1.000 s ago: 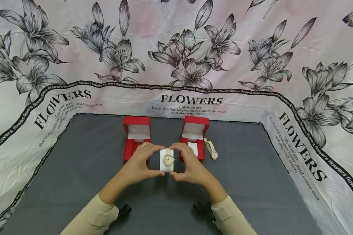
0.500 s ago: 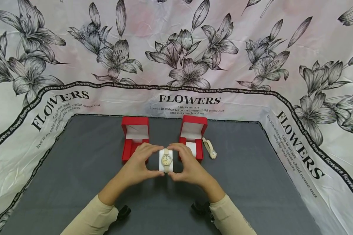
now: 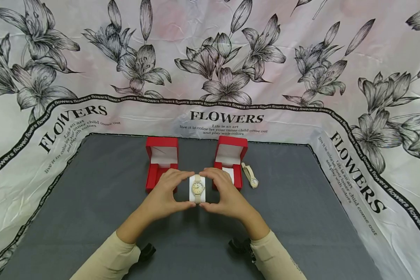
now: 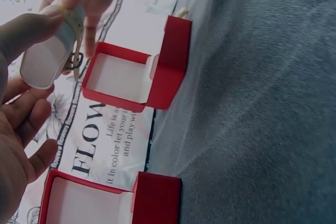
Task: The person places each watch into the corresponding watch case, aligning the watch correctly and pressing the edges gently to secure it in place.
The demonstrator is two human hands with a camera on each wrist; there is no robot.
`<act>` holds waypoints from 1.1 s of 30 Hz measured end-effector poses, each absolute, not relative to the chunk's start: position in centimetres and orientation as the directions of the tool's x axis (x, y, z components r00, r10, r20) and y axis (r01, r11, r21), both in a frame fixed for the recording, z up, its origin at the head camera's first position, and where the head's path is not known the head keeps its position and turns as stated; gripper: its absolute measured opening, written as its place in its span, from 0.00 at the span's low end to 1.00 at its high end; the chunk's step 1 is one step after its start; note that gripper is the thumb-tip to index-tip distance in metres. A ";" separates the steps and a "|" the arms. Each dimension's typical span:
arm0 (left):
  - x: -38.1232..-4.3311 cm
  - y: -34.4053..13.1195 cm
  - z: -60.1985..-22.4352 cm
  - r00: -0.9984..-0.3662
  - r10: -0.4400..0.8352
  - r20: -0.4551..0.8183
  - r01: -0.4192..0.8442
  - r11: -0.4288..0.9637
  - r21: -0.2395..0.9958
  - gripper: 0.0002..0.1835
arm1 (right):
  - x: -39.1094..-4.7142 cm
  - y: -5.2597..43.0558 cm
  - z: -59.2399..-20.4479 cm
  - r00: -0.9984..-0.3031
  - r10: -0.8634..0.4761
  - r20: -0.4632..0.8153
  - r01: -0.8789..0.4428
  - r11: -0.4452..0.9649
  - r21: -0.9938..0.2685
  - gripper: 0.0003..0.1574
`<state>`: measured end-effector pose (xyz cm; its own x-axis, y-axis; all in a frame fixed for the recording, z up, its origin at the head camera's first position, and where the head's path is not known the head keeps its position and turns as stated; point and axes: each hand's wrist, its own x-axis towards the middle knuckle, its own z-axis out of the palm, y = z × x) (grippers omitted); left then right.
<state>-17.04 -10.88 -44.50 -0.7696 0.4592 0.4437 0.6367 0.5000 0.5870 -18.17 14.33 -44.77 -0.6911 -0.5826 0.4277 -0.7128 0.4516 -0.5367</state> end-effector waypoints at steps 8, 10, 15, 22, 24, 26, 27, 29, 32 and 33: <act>-16.9 -11.1 -44.6 -0.790 0.434 0.434 0.613 0.537 0.579 0.45 | -18.2 14.1 -44.7 -0.730 -0.567 0.382 -0.667 0.468 -0.580 0.55; -16.9 -11.1 -44.6 -0.798 0.425 0.427 0.603 0.545 0.583 0.46 | -18.2 14.0 -44.7 -0.738 -0.560 0.376 -0.656 0.464 -0.595 0.55; -17.0 -11.2 -44.6 -0.822 0.407 0.398 0.568 0.560 0.603 0.46 | -18.0 13.7 -44.8 -0.737 -0.556 0.383 -0.650 0.431 -0.626 0.53; -17.0 -11.2 -44.5 -0.813 0.411 0.411 0.582 0.567 0.583 0.45 | -17.7 12.9 -44.5 -0.736 -0.531 0.420 -0.646 0.365 -0.671 0.35; -17.0 -11.1 -44.6 -0.798 0.417 0.434 0.602 0.564 0.565 0.45 | -17.6 12.7 -44.5 -0.745 -0.512 0.428 -0.640 0.367 -0.675 0.31; -16.9 -11.0 -44.6 -0.788 0.421 0.450 0.616 0.563 0.551 0.45 | -17.4 12.6 -44.4 -0.756 -0.491 0.433 -0.632 0.373 -0.680 0.28; -16.9 -10.9 -44.7 -0.786 0.421 0.453 0.618 0.563 0.548 0.45 | -17.4 12.5 -44.4 -0.761 -0.482 0.435 -0.628 0.377 -0.681 0.26; -16.8 -10.8 -44.7 -0.788 0.419 0.452 0.616 0.564 0.550 0.45 | -17.2 12.4 -44.3 -0.772 -0.466 0.432 -0.617 0.389 -0.684 0.25; -16.7 -10.7 -44.8 -0.794 0.416 0.444 0.608 0.567 0.556 0.45 | -17.1 12.4 -44.3 -0.783 -0.452 0.428 -0.607 0.401 -0.686 0.24; -16.7 -10.6 -44.8 -0.795 0.416 0.442 0.607 0.570 0.555 0.45 | -17.0 12.4 -44.3 -0.786 -0.449 0.426 -0.603 0.401 -0.690 0.24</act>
